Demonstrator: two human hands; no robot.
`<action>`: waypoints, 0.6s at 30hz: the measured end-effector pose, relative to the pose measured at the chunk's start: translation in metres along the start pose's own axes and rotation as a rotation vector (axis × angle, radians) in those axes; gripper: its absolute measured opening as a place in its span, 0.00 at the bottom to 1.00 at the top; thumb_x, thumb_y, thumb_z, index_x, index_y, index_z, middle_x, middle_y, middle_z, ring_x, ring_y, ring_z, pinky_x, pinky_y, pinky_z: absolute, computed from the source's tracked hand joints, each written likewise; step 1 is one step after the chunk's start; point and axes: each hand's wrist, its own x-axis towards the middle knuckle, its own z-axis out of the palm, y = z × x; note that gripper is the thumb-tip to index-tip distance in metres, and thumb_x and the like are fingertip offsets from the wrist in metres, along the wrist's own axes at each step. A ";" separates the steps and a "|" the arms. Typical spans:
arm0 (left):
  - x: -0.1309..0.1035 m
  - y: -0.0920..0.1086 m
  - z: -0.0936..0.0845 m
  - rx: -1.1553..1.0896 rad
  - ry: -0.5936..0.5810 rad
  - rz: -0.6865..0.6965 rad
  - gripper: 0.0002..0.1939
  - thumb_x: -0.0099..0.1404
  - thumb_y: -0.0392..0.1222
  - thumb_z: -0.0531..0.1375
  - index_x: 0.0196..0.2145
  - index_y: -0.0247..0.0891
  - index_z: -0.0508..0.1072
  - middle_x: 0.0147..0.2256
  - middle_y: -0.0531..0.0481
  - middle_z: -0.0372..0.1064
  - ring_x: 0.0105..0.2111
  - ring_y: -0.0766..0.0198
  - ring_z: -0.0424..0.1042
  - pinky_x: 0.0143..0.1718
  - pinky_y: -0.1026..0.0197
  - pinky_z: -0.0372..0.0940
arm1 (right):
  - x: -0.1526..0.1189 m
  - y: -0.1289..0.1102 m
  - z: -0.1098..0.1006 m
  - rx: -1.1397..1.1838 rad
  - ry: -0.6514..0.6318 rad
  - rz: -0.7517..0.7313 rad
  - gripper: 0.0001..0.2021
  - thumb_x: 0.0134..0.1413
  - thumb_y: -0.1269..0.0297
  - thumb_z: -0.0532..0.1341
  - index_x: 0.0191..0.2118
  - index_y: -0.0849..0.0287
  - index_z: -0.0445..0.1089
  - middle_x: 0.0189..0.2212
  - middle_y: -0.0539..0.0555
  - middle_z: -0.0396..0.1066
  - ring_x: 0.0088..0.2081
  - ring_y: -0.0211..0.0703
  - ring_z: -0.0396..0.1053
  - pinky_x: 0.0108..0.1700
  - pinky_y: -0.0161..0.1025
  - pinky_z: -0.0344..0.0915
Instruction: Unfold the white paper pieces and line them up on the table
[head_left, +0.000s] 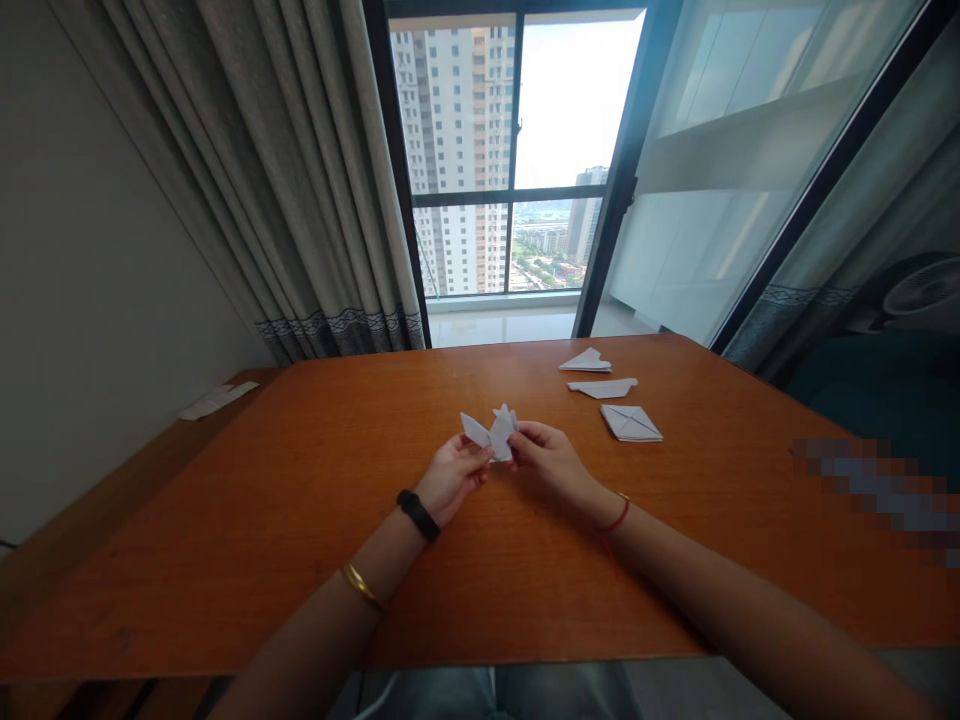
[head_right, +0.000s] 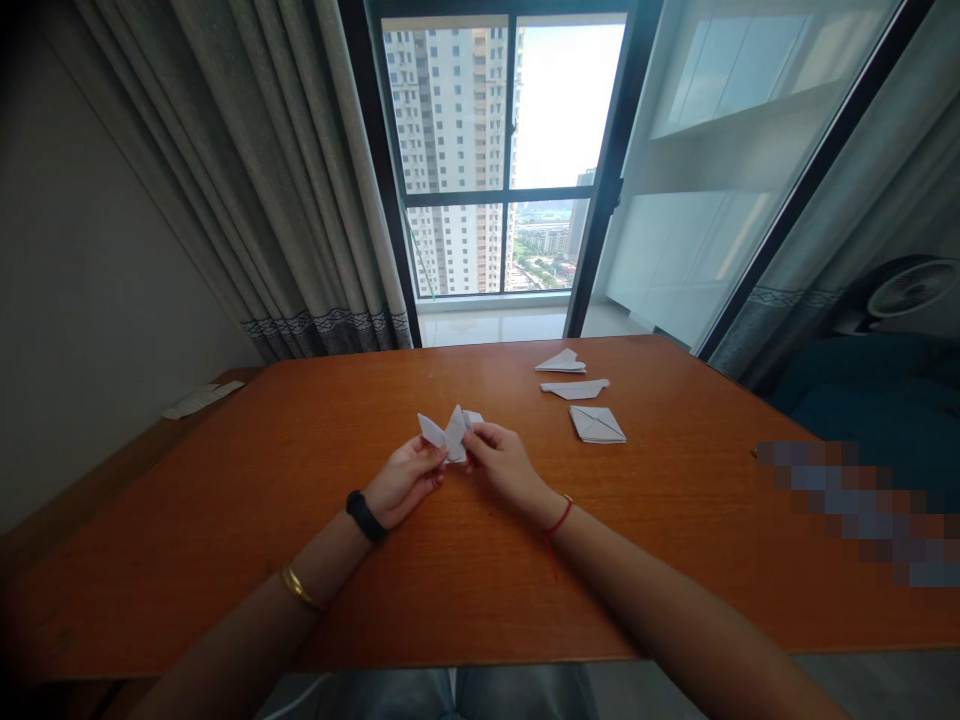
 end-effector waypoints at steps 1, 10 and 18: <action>0.000 0.001 0.000 0.027 -0.016 -0.020 0.19 0.47 0.37 0.73 0.34 0.33 0.70 0.30 0.49 0.71 0.23 0.72 0.66 0.23 0.71 0.60 | 0.002 0.002 -0.002 0.007 -0.015 0.028 0.19 0.49 0.45 0.63 0.32 0.59 0.72 0.23 0.49 0.69 0.24 0.37 0.65 0.28 0.35 0.64; 0.011 0.016 -0.013 -0.038 0.329 0.033 0.10 0.59 0.35 0.65 0.32 0.36 0.64 0.34 0.47 0.72 0.31 0.63 0.75 0.31 0.63 0.69 | 0.023 0.016 -0.029 -1.104 -0.003 -0.143 0.16 0.57 0.57 0.59 0.50 0.51 0.71 0.54 0.56 0.68 0.55 0.55 0.60 0.54 0.53 0.53; 0.012 0.014 -0.014 -0.048 0.335 0.057 0.09 0.60 0.34 0.63 0.33 0.36 0.64 0.34 0.46 0.72 0.31 0.62 0.75 0.32 0.62 0.70 | 0.018 0.006 -0.028 -1.295 0.097 0.059 0.19 0.46 0.49 0.66 0.40 0.56 0.74 0.44 0.60 0.71 0.43 0.52 0.67 0.41 0.42 0.58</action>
